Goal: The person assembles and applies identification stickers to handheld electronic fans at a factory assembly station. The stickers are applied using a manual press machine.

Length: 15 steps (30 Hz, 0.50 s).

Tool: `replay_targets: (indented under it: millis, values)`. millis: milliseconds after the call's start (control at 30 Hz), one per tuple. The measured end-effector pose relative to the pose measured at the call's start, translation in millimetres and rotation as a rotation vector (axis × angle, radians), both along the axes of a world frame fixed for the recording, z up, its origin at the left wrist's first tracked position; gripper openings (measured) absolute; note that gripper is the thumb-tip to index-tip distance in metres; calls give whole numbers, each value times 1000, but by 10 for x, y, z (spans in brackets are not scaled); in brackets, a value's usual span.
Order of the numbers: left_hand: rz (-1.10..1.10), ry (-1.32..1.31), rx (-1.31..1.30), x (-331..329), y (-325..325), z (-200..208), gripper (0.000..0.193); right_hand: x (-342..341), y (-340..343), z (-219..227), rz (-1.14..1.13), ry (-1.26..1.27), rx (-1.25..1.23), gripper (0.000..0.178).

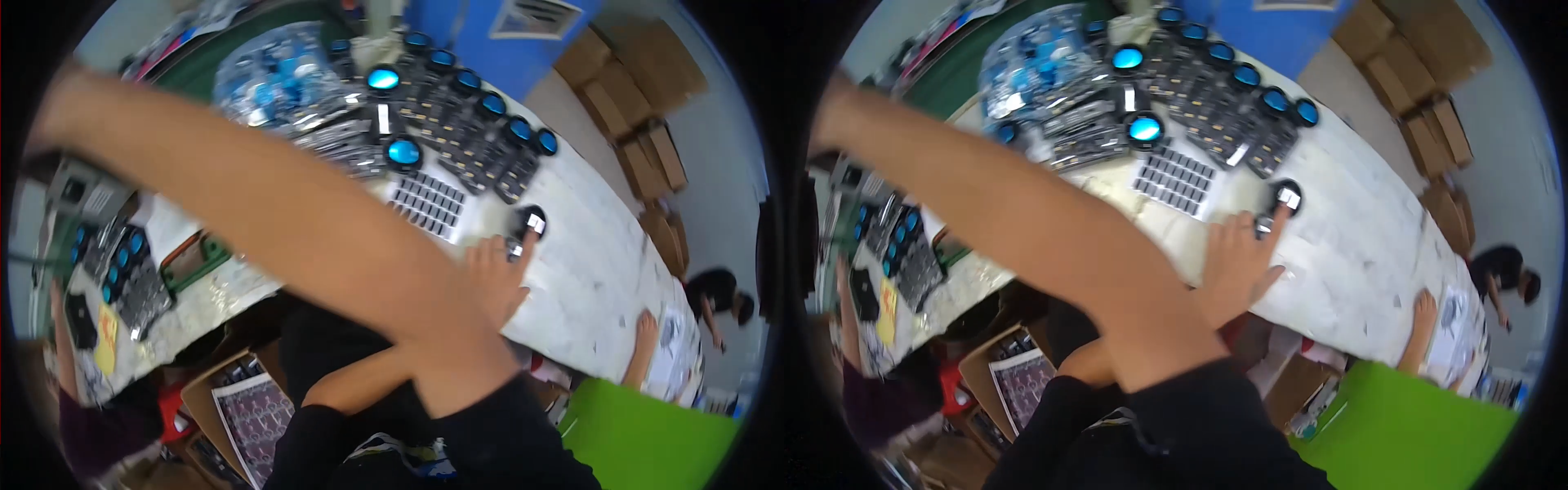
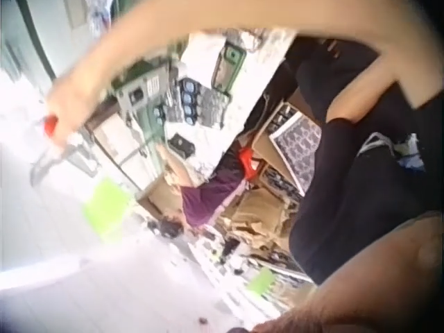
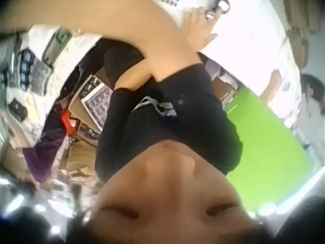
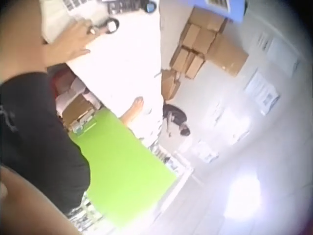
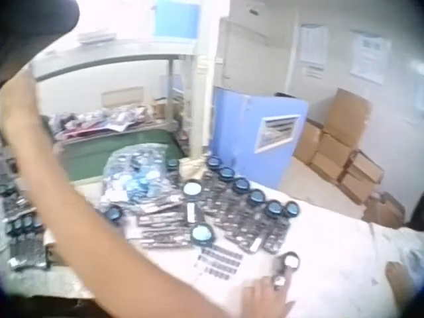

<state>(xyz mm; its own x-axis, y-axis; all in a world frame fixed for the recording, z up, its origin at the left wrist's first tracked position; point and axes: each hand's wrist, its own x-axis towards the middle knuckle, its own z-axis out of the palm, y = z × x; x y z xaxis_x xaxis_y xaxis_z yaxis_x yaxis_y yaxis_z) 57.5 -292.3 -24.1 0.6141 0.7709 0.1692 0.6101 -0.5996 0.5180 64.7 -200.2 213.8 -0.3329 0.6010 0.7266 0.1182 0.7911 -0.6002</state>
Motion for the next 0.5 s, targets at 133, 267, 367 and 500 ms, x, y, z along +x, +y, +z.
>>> replay_targets:
  millis: [133, 267, 367, 500]
  values:
    - [-221, -168, -130, -25, -97, 263, 68, -1502, 1267, 60, 179, -37, 15, 56]
    - [-157, -239, -401, -708, -62, 232, 87, -694, 1615, -259, -149, -602, 295, 35]
    - [30, -407, -345, -1387, -117, 336, 84, -104, 2076, -1025, -258, -836, 76, 21]
    - [453, -387, -89, -2134, -82, 364, 83, -157, 1997, -1521, -277, -822, -202, 21]
